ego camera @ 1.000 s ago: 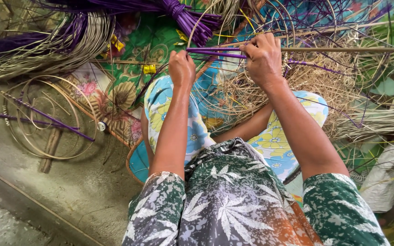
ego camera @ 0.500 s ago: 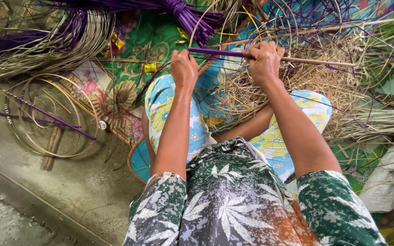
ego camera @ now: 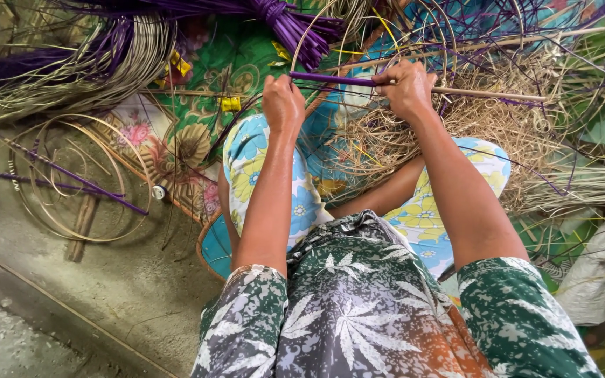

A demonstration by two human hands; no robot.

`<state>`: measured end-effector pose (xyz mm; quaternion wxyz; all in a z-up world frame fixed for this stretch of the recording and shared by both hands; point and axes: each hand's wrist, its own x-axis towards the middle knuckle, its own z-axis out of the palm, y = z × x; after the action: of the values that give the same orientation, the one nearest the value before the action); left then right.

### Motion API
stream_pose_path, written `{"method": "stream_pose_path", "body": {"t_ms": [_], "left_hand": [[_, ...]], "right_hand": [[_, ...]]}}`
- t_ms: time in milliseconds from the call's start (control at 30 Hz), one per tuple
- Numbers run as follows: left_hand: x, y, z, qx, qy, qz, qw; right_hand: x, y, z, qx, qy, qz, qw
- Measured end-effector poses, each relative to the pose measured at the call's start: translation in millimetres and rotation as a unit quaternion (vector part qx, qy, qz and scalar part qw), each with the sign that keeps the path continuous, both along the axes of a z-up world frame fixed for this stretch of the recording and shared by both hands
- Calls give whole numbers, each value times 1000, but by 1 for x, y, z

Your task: The person weaves thin purple and beige strips around wooden hoops while sitting on a mat. They thread the materials through the frame and secure them by hand.

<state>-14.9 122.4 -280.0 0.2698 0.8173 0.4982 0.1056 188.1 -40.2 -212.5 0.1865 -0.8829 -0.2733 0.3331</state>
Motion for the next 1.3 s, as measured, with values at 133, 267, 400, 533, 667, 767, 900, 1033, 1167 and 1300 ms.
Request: {"method": "stream_pose_path", "body": {"t_ms": [133,267,400,533,667,767,900,1033,1167,1300], "left_hand": [[-3,0,-1,-5,1,-4,1000],[-7,-1,20,-16,-10,-14,1000],[-6,-4,70,39,-53,-44,997],[-2,-9,123,115,-120,-76,983],[9,-21,182,232,-104,-63,965],[15,-56,205,235,-165,-38,957],[16,-112,244,-71,-351,-190,914],[18,-130,245,-117,-385,-195,894],[18,-130,242,-145,-390,-206,886],[18,-127,240,-125,-405,-211,881]], "right_hand": [[0,1,4,5,12,-9,1000],[-1,0,48,38,169,-87,981],[4,-15,102,31,225,-5,974],[6,-32,150,34,265,13,964],[-3,-52,181,128,250,14,960],[-13,-65,194,193,285,-66,936],[-31,-71,205,277,327,-139,893],[-36,-81,186,332,384,-162,846],[-43,-87,178,351,400,-155,832],[-53,-89,165,419,332,-204,820]]}}
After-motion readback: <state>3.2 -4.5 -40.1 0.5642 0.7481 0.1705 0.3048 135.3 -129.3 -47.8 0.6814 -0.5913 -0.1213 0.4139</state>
